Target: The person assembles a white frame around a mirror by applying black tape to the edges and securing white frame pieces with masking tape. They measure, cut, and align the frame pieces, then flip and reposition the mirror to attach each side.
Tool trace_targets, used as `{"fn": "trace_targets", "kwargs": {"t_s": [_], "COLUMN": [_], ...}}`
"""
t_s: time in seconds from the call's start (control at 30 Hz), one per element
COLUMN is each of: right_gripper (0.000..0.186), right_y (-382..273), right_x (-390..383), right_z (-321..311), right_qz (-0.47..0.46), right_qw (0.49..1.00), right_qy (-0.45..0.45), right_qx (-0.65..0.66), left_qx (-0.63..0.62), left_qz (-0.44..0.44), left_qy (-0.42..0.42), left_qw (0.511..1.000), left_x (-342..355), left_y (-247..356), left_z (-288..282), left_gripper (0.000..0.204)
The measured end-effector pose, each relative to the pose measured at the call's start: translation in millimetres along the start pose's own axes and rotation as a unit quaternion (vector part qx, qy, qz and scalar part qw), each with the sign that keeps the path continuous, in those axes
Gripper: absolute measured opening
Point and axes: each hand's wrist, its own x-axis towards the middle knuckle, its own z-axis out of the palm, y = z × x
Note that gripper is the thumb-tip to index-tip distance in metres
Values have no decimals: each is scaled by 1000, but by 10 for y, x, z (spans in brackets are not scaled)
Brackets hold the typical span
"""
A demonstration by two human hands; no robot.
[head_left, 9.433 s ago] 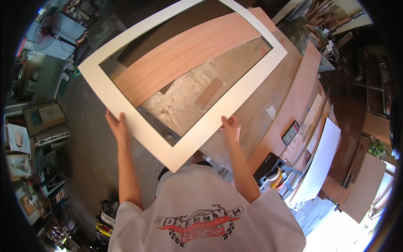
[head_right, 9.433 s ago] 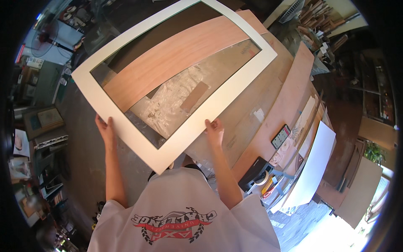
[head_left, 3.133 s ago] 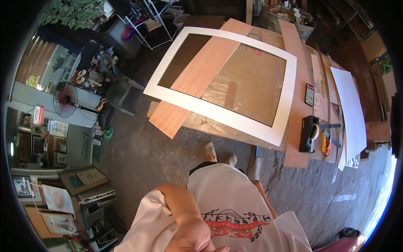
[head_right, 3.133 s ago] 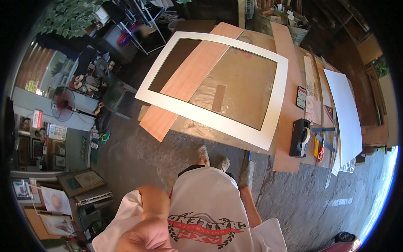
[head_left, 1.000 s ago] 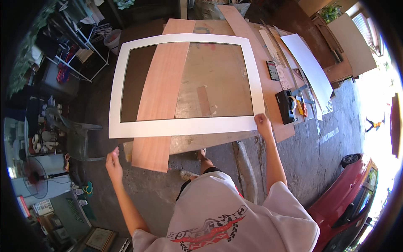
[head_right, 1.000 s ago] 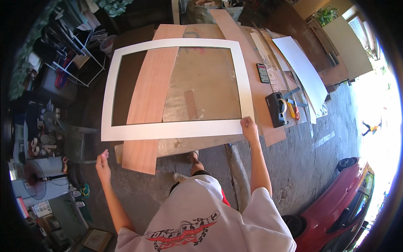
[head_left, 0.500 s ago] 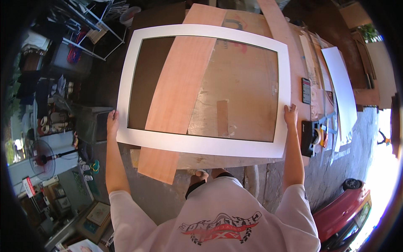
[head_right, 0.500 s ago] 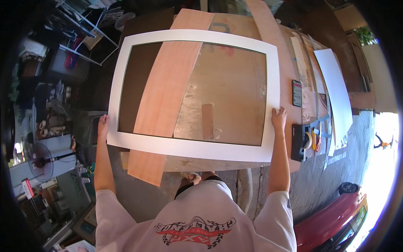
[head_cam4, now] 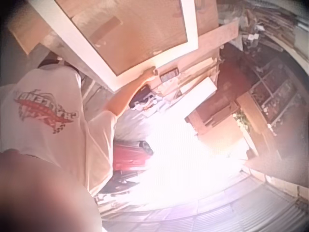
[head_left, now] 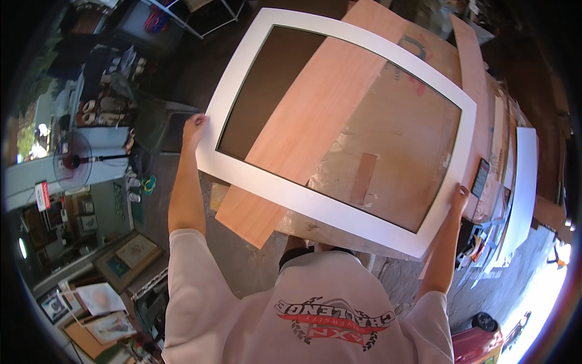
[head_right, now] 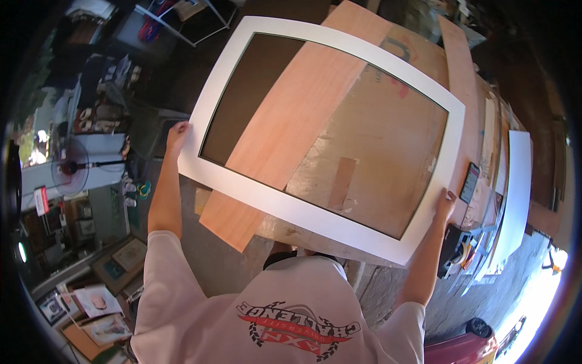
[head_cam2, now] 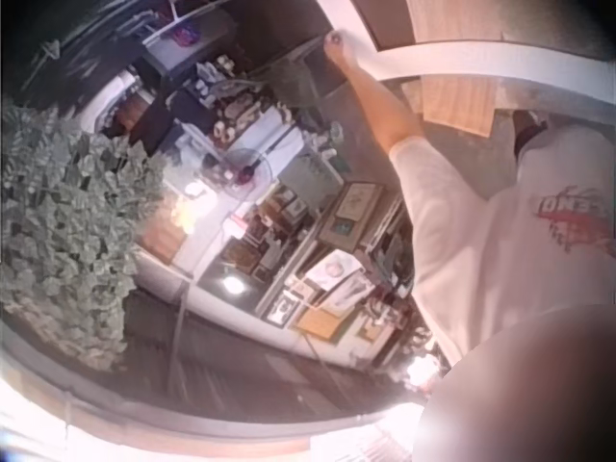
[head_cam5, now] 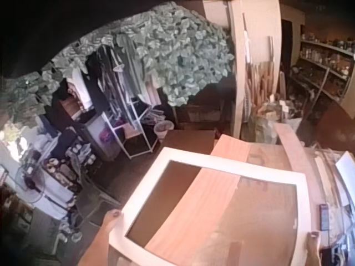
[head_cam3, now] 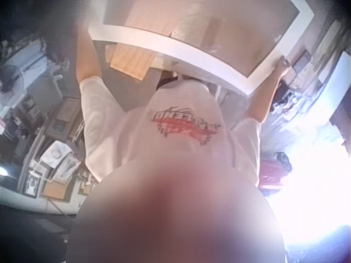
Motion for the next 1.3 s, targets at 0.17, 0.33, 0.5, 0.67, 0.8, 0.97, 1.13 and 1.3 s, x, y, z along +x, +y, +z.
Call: {"fn": "trace_targets", "kwargs": {"t_s": [0.17,0.33,0.5,0.67,0.8,0.97,1.13,1.3], "right_gripper": [46,32,31,28,27,31,34,28], "right_y": [-97,-236,-547,-950,-1296,-1735,-2160,-2605], "right_x": [86,155,133,47,-93,-294,-503,-865], "right_z": [-232,-382,-699,-1019,-1284,-1728,-2292,-3043], "right_qz": [-83,-139,-202,-262,-262,-275,-329,-408], "right_qw": [994,963,960,935,929,930,923,888], "right_qy": [-30,-66,-50,-32,-25,-31,1,-19], "right_qx": [63,221,190,237,261,243,199,210], "left_qx": [-96,-164,-223,-197,-253,-315,-373,-477], "left_qz": [-18,-23,-44,-6,6,-7,26,-5], "left_qy": [-45,-126,-110,-128,-111,-86,-59,-33], "left_qw": [994,978,968,972,961,945,926,879], "left_x": [-16,-83,-214,-351,-477,-719,-1146,-1870], "left_y": [391,740,1059,1263,1307,1154,753,300], "left_z": [-313,-596,-677,-710,-708,-752,-691,-462], "left_gripper": [33,24,25,19,17,17,18,16]}}
